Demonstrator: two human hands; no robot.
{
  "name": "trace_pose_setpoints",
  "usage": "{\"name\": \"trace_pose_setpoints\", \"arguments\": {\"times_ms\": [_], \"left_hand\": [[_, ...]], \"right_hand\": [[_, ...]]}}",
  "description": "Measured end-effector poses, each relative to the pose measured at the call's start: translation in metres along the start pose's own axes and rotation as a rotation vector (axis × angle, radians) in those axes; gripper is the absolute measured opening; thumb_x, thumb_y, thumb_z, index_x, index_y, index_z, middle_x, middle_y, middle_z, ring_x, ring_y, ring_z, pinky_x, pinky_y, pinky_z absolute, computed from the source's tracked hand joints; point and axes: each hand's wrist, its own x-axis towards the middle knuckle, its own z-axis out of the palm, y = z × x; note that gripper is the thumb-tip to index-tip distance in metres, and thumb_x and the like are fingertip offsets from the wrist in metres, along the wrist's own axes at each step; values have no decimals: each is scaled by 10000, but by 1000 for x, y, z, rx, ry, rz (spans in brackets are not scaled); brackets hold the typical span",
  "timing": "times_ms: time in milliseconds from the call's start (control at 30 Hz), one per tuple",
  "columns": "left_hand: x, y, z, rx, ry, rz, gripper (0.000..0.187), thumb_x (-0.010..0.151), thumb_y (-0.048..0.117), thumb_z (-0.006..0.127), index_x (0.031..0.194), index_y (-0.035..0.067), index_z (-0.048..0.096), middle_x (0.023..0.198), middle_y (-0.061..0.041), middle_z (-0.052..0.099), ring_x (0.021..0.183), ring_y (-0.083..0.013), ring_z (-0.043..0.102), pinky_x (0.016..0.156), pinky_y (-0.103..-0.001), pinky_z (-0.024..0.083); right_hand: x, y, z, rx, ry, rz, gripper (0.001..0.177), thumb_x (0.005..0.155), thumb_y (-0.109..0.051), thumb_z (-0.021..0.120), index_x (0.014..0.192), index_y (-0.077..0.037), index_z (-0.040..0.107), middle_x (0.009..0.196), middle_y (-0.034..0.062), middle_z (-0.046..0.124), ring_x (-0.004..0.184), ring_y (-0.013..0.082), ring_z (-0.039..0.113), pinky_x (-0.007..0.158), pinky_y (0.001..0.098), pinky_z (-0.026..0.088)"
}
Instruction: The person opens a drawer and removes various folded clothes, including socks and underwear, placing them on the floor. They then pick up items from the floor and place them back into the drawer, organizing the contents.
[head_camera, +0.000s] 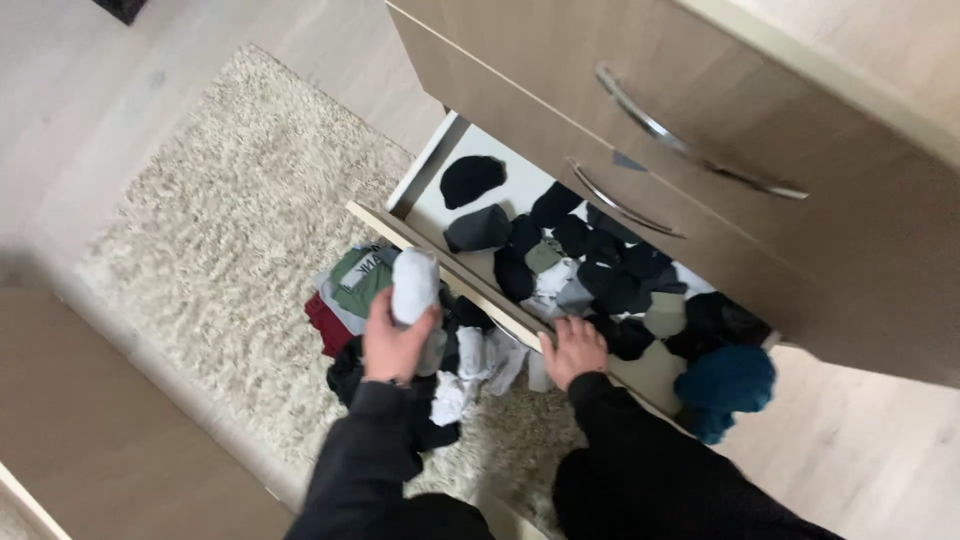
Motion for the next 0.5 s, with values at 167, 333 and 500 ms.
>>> {"name": "trace_pose_setpoints", "arguments": {"times_ms": [167,333,500], "left_hand": [[3,-58,32,-95,26,-39,633,787,285,832,1278,-23,578,1089,-133,737,966,-199,709,860,-333,565],[-1,-59,30,-136,28,-75,607,782,277,837,1243,-35,596,1077,-150,739,956,-211,702,858,-342,557],[0,-35,15,29,107,-132,656,769,321,846,1239,-53,582,1074,-169,734,943,-222,714,846,-348,562]], "right_hand": [[-5,5,0,-5,29,-18,461,993,-486,532,1198,-88,643,1204,127,620,1096,344,593,917,492,479],[-6,3,3,0,12,-25,462,1023,-481,517,1209,-77,640,1206,131,625,1095,336,597,931,492,487],[2,-3,-12,68,41,13,458,969,-488,571,1189,-97,663,1159,115,646,1066,347,602,865,508,503]]}}
